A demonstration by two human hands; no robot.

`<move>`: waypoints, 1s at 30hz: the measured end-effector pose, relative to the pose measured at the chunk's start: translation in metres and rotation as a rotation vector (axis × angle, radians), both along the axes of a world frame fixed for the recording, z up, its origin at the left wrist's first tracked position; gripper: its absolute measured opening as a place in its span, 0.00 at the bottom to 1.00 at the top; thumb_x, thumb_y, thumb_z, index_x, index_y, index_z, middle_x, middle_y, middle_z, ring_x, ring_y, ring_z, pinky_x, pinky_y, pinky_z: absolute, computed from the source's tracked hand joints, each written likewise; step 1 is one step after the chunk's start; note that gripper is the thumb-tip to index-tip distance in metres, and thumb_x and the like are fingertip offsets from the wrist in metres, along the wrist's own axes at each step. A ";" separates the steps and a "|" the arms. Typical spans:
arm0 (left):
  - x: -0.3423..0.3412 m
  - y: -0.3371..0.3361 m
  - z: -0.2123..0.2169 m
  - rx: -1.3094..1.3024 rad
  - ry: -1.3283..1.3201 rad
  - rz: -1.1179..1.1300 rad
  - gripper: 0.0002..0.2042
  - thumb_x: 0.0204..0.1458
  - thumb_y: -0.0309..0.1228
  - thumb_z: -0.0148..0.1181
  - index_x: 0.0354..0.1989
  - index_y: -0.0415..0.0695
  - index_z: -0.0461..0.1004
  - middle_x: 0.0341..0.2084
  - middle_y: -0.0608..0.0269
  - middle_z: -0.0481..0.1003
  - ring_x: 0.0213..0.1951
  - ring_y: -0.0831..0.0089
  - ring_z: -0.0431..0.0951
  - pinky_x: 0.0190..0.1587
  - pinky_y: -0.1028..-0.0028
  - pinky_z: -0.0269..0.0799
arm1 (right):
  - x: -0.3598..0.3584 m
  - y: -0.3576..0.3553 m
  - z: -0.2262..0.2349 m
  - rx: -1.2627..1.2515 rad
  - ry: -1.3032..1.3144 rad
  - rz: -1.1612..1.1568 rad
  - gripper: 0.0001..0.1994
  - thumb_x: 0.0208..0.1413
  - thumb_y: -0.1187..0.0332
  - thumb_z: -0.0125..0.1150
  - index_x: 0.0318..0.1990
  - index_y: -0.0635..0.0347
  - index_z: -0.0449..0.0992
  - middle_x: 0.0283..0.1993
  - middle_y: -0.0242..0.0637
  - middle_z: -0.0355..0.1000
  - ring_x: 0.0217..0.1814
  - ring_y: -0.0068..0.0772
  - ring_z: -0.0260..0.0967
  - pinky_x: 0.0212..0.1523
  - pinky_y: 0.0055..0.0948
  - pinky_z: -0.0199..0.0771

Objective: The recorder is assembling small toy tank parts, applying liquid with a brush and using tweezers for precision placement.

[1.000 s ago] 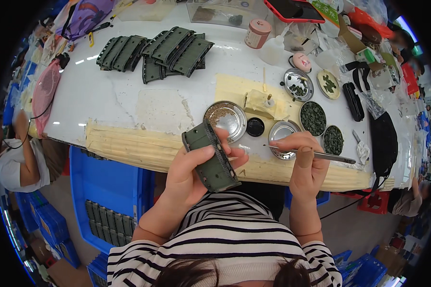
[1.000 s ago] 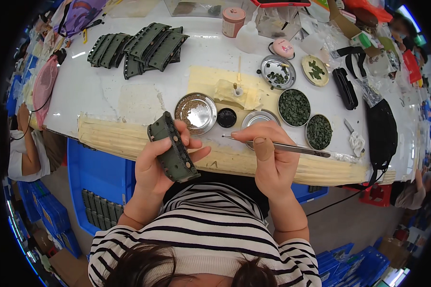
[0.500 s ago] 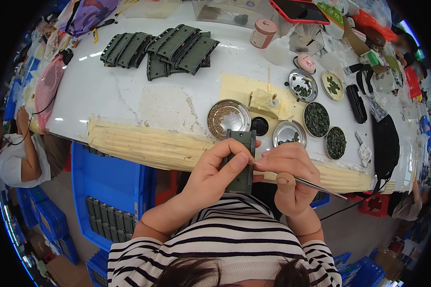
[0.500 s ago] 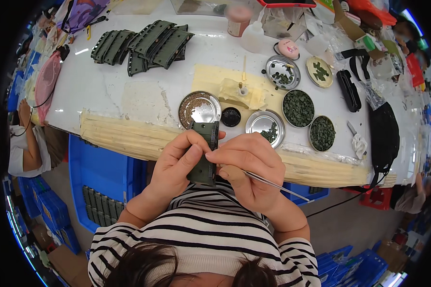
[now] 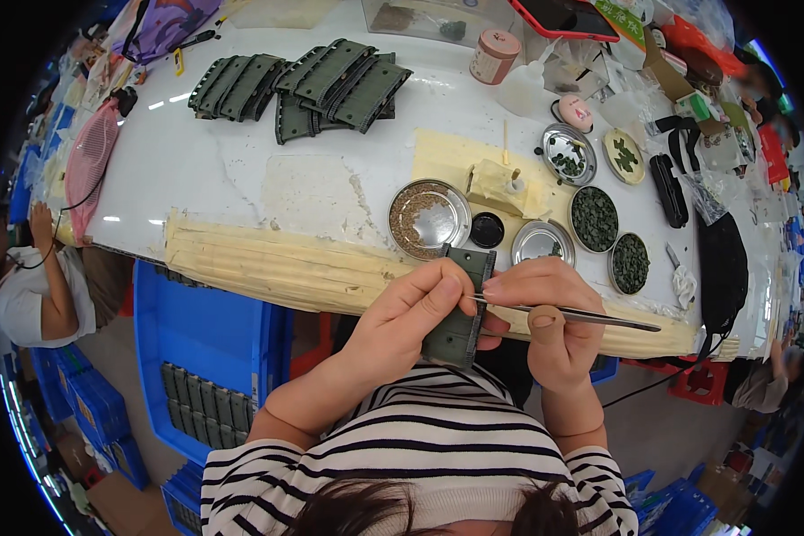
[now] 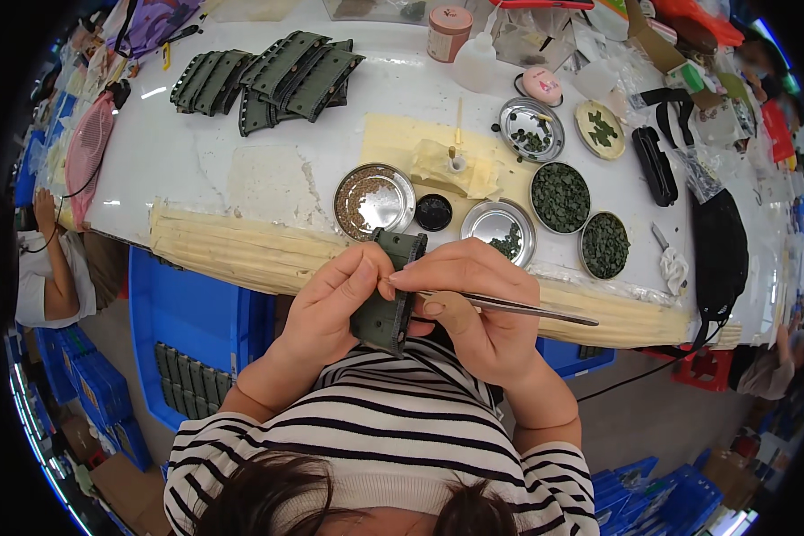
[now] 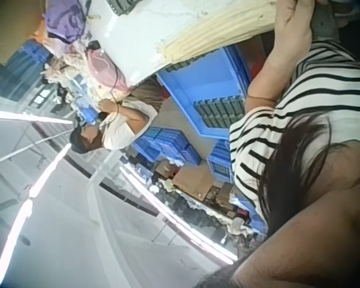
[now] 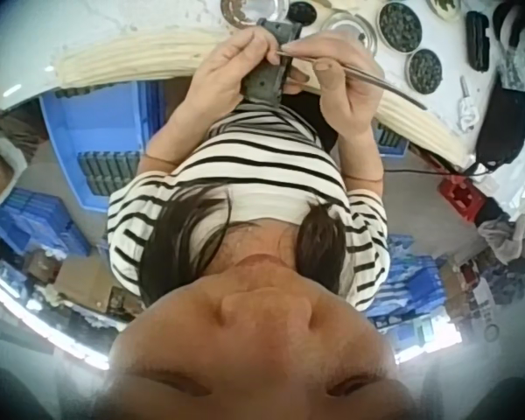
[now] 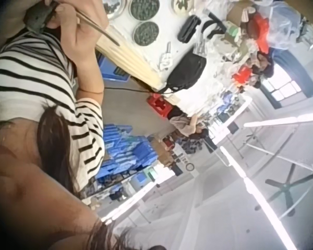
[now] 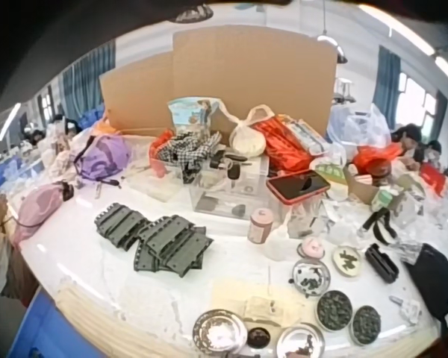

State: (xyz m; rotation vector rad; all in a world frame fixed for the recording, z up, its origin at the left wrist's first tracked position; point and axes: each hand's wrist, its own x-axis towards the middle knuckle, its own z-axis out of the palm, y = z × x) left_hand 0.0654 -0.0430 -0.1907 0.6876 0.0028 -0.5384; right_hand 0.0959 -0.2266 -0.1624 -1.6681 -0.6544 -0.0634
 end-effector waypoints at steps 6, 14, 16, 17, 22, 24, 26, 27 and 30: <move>0.000 0.000 0.000 -0.007 0.007 -0.004 0.14 0.66 0.38 0.39 0.36 0.39 0.65 0.37 0.56 0.73 0.44 0.69 0.78 0.47 0.69 0.78 | -0.001 -0.001 -0.002 -0.010 -0.012 0.014 0.08 0.55 0.74 0.58 0.40 0.66 0.79 0.37 0.42 0.73 0.36 0.29 0.72 0.35 0.23 0.73; 0.001 0.000 0.001 0.003 0.024 0.002 0.15 0.66 0.39 0.39 0.37 0.39 0.65 0.37 0.56 0.73 0.43 0.70 0.78 0.48 0.68 0.78 | -0.003 0.003 0.002 -0.026 -0.011 0.003 0.08 0.55 0.75 0.58 0.41 0.63 0.80 0.37 0.41 0.73 0.30 0.24 0.72 0.31 0.21 0.74; 0.001 0.000 0.001 0.001 0.024 0.004 0.15 0.66 0.39 0.39 0.37 0.39 0.65 0.37 0.57 0.73 0.43 0.70 0.78 0.48 0.68 0.77 | -0.001 0.003 0.001 -0.056 -0.070 -0.002 0.08 0.55 0.75 0.59 0.41 0.62 0.80 0.37 0.40 0.73 0.30 0.24 0.72 0.31 0.20 0.74; 0.001 0.000 0.001 0.001 0.024 0.004 0.15 0.66 0.38 0.39 0.37 0.39 0.65 0.38 0.57 0.73 0.44 0.71 0.78 0.48 0.68 0.77 | -0.002 0.003 0.001 -0.054 -0.057 -0.003 0.08 0.55 0.75 0.59 0.41 0.62 0.81 0.37 0.40 0.74 0.30 0.24 0.72 0.31 0.20 0.74; 0.001 0.000 -0.003 0.091 -0.054 0.023 0.15 0.66 0.38 0.40 0.37 0.38 0.65 0.40 0.58 0.71 0.45 0.71 0.77 0.49 0.68 0.77 | 0.000 0.004 0.000 -0.066 -0.103 -0.016 0.08 0.56 0.75 0.58 0.40 0.62 0.81 0.36 0.40 0.74 0.31 0.26 0.72 0.31 0.21 0.74; 0.000 -0.001 -0.003 0.087 -0.052 0.044 0.12 0.66 0.37 0.40 0.43 0.39 0.64 0.44 0.56 0.69 0.45 0.70 0.77 0.50 0.67 0.77 | -0.005 0.005 0.002 -0.019 -0.007 -0.053 0.07 0.57 0.75 0.56 0.39 0.63 0.81 0.34 0.40 0.74 0.33 0.28 0.72 0.33 0.23 0.73; -0.001 -0.003 -0.002 0.058 -0.029 0.088 0.13 0.66 0.34 0.41 0.54 0.42 0.61 0.49 0.53 0.68 0.46 0.68 0.77 0.50 0.65 0.76 | -0.005 0.004 0.000 0.023 -0.004 -0.127 0.08 0.59 0.74 0.54 0.37 0.64 0.80 0.32 0.39 0.74 0.34 0.29 0.71 0.35 0.24 0.71; -0.001 -0.002 0.003 0.091 -0.033 0.154 0.16 0.65 0.31 0.42 0.59 0.44 0.56 0.51 0.50 0.66 0.46 0.66 0.77 0.51 0.64 0.76 | -0.001 0.000 -0.006 0.044 -0.049 -0.180 0.08 0.59 0.74 0.53 0.36 0.64 0.80 0.31 0.38 0.74 0.34 0.29 0.70 0.36 0.25 0.70; 0.003 0.007 0.017 0.193 -0.071 0.353 0.39 0.58 0.21 0.46 0.71 0.57 0.29 0.57 0.45 0.63 0.47 0.61 0.77 0.51 0.60 0.76 | 0.010 -0.007 -0.016 -0.054 -0.068 -0.327 0.08 0.59 0.74 0.53 0.34 0.64 0.79 0.30 0.37 0.73 0.34 0.30 0.68 0.37 0.27 0.67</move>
